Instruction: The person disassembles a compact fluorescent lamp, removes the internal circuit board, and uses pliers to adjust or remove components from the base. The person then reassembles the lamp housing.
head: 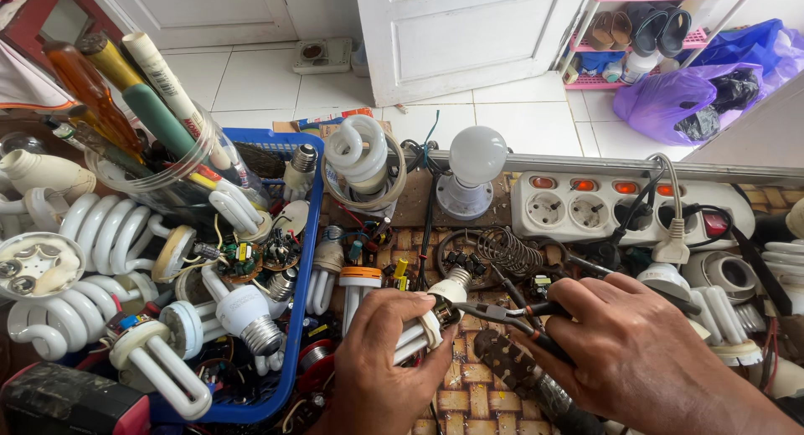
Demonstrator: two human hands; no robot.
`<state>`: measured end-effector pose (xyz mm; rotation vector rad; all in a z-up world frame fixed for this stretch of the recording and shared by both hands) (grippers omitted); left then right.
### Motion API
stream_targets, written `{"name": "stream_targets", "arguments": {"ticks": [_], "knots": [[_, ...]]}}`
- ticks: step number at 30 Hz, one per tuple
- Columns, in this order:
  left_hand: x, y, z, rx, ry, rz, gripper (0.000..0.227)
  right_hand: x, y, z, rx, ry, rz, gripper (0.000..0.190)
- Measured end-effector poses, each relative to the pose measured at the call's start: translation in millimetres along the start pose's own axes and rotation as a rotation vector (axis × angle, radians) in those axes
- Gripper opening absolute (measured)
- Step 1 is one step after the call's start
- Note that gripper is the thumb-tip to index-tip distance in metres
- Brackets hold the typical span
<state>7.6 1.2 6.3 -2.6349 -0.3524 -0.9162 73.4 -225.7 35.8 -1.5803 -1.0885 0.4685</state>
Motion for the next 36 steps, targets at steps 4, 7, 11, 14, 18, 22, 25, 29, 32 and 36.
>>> {"name": "stream_targets", "arguments": {"ticks": [4, 7, 11, 14, 18, 22, 25, 29, 32, 36], "knots": [[-7, 1, 1, -0.017, -0.036, 0.036, 0.031, 2, -11, 9, -0.080, 0.054, -0.114, 0.039], [-4, -3, 7, -0.018, -0.062, 0.013, 0.037, 6, -25, 9, 0.058, 0.023, -0.184, 0.031], [1, -4, 4, -0.043, -0.064, 0.009, 0.036, 10, -31, 5, 0.164, 0.016, -0.207, 0.024], [4, -6, -5, -0.100, -0.135, 0.028, 0.034, 10, -26, -1, 0.289, 0.174, -0.219, 0.022], [6, -5, -18, -0.258, -0.278, 0.080, 0.034, 13, -5, -1, 0.664, 0.250, -0.126, 0.035], [-1, -4, -18, -0.342, -0.441, 0.073, 0.031, 11, 1, -4, 0.752, 0.204, -0.039, 0.035], [2, -5, -20, -0.502, -0.763, 0.077, 0.035, 18, -11, -8, 0.900, 0.207, 0.084, 0.046], [7, -12, -17, -0.575, -0.750, 0.076, 0.034, 15, -19, -16, 0.852, 0.263, 0.002, 0.038], [16, -21, -18, -0.467, -0.696, 0.024, 0.035, 10, -31, -25, 0.812, 0.390, -0.060, 0.041], [26, -31, -21, -0.443, -0.622, -0.068, 0.030, 2, -40, -31, 0.696, 0.440, -0.171, 0.042]]}}
Point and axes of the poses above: each hand's wrist, its own x-axis towards the middle knuckle, its own y-axis out of the palm, z = x × y, the point moved 1 cm from there along x, towards the middle knuckle, and after that the axes turned 15 degrees about -x, right-handed, at the moved point
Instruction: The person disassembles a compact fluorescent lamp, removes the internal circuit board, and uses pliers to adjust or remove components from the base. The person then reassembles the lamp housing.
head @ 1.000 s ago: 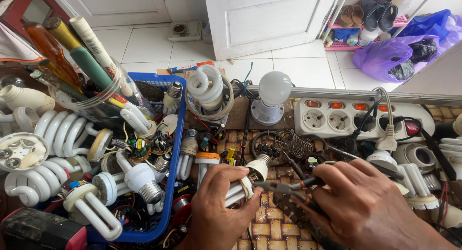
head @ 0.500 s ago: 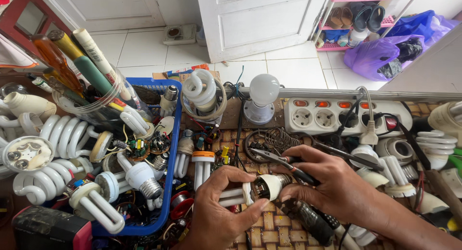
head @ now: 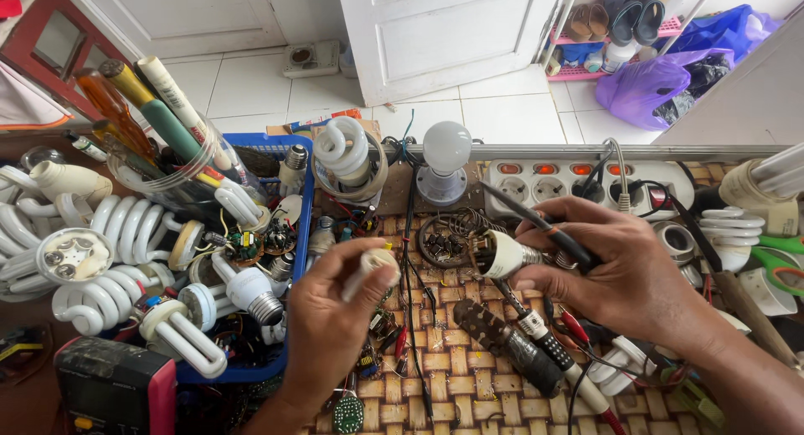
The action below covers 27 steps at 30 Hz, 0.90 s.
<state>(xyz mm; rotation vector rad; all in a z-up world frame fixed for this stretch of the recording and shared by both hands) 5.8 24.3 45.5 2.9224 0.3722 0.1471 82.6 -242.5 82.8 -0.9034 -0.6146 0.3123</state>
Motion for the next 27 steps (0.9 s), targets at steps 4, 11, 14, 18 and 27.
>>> {"name": "stream_targets", "arguments": {"ticks": [4, 11, 14, 18, 27], "knots": [[8, -4, -11, 0.006, 0.017, -0.116, 0.030, 2, -5, 2, 0.032, 0.024, -0.021, 0.040], [12, -6, -10, 0.557, 0.384, -0.068, 0.032, -1, 12, -4, 0.021, -0.054, -0.019, 0.043], [16, -4, 1, 0.671, 0.455, -0.021, 0.034, -1, 14, -5, -0.040, -0.113, -0.048, 0.041], [26, -1, 23, 0.928, 0.657, 0.099, 0.037, 0, 16, -6, -0.068, -0.115, -0.040, 0.040], [27, 1, 36, 1.148, 0.639, 0.106, 0.044, -3, 25, -12, -0.057, -0.104, -0.052, 0.040]]}}
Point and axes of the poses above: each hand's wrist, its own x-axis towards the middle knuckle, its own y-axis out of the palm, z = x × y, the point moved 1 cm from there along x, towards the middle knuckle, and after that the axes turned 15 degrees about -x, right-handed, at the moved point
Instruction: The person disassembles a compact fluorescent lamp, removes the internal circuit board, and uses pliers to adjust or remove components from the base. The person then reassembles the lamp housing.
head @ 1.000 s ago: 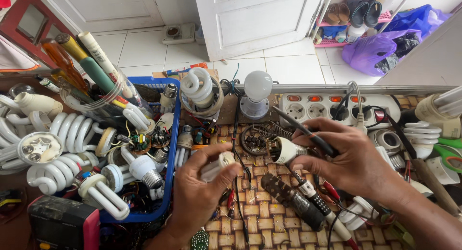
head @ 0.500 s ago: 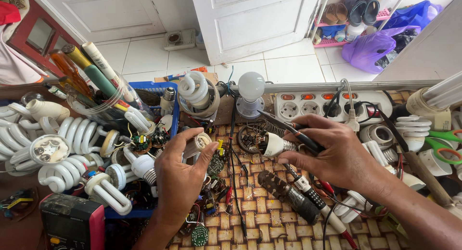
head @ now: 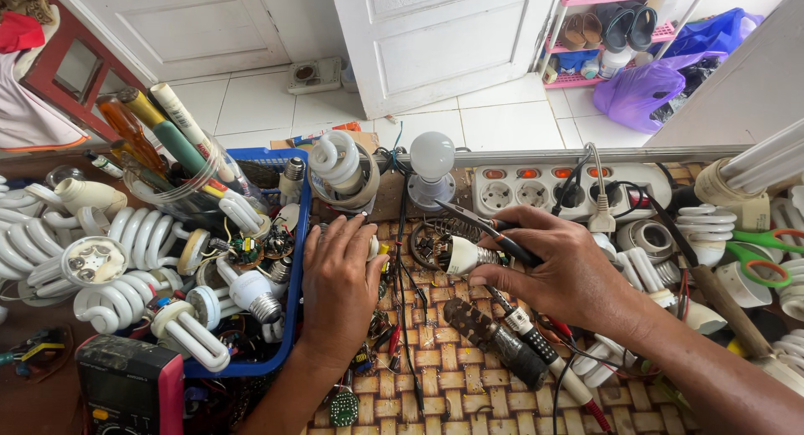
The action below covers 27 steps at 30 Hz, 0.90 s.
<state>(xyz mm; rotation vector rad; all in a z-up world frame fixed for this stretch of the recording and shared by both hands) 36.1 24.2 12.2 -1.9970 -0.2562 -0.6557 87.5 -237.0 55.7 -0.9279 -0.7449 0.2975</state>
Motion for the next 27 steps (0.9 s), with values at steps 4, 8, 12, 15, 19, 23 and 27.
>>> {"name": "stream_targets", "arguments": {"ticks": [4, 8, 12, 15, 19, 23, 27], "knots": [[3, -11, -18, -0.141, 0.028, -0.088, 0.026, -1, 2, -3, 0.077, 0.083, 0.085, 0.041], [8, -34, -54, -0.892, -0.264, 0.091, 0.046, 3, -2, 7, 0.266, 0.122, 0.196, 0.036], [0, -28, -71, -1.251, -0.471, 0.072, 0.053, 4, -6, 14, 0.361, 0.110, 0.265, 0.038], [-1, -25, -68, -1.293, -0.490, 0.076, 0.045, 7, -6, 17, 0.350, 0.101, 0.256, 0.040], [-3, -22, -64, -1.379, -0.483, 0.103, 0.042, 5, -6, 14, 0.333, 0.083, 0.283, 0.047], [-10, -8, -52, -1.611, -0.595, 0.093, 0.043, 6, -10, 18, 0.273, -0.020, 0.151, 0.041], [-14, 0, -46, -1.740, -0.738, 0.012, 0.045, 1, -6, 17, 0.222, -0.085, 0.026, 0.044]]}}
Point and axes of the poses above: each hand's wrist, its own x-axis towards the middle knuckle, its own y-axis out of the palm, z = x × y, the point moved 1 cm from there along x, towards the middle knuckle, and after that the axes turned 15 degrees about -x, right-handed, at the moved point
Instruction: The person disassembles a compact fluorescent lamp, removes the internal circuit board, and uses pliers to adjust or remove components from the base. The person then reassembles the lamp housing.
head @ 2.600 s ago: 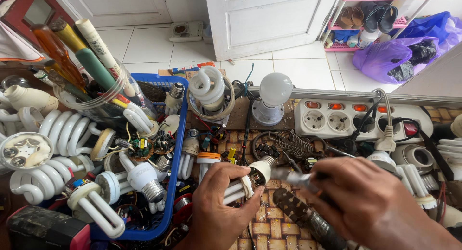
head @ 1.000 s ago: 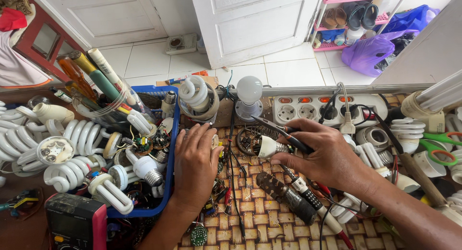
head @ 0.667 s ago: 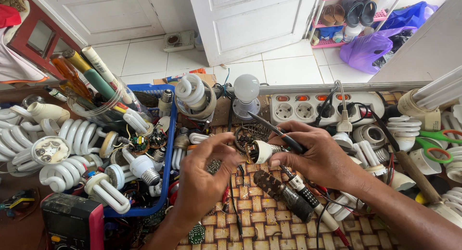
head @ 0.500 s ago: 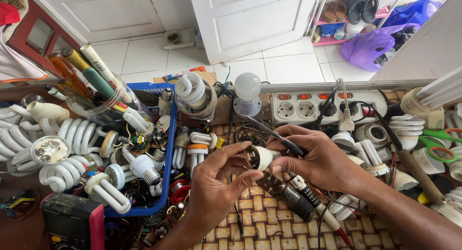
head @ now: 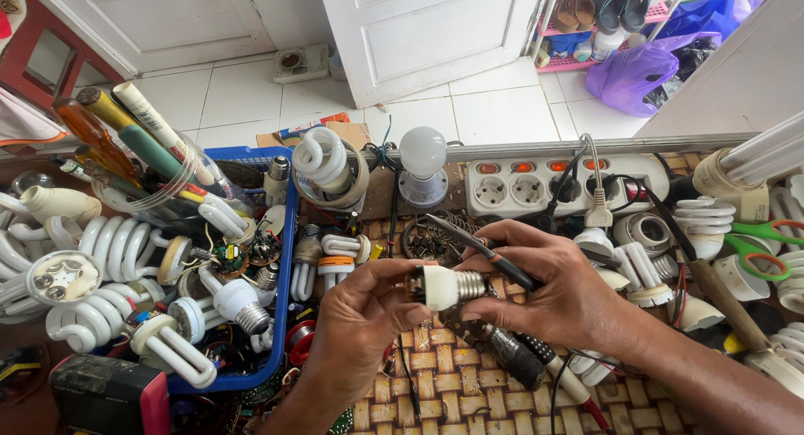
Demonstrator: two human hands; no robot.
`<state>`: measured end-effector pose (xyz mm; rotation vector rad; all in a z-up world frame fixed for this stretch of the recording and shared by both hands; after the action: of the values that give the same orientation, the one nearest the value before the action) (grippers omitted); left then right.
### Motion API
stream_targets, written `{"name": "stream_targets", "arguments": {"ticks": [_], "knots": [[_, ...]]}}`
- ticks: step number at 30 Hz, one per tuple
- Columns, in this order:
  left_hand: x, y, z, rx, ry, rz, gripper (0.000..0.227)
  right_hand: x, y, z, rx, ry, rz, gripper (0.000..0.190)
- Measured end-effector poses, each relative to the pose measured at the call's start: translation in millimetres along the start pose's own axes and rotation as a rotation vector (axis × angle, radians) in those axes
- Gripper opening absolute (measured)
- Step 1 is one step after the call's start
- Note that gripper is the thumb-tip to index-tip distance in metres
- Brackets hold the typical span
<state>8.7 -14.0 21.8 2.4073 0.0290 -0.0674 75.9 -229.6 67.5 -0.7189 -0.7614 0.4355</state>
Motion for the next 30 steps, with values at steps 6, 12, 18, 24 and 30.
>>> {"name": "stream_targets", "arguments": {"ticks": [6, 12, 18, 24, 30], "knots": [[2, -19, 11, -0.033, -0.018, -0.076, 0.044, -3, 5, 3, -0.015, -0.030, -0.031, 0.043], [0, -22, 14, -0.091, 0.000, -0.033, 0.047, -2, 1, 16, -0.045, -0.024, -0.055, 0.037], [0, -10, 2, -0.051, 0.040, 0.011, 0.044, 1, 6, 14, 0.050, 0.020, -0.016, 0.032], [-7, 3, -5, 0.066, 0.110, 0.029, 0.041, 0, 11, 7, 0.060, 0.101, 0.052, 0.032], [-8, -5, -2, 0.046, 0.086, 0.027, 0.042, 2, 13, 9, 0.065, 0.070, 0.078, 0.031]]}}
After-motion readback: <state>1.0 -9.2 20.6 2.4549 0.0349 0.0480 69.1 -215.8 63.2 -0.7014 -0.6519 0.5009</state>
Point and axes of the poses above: each hand's wrist, its own x-axis towards the middle knuckle, its own y-axis out of the palm, z = x × y, the point moved 1 cm from there along x, towards the middle knuckle, and after that the axes turned 15 degrees about -x, right-handed, at the moved point
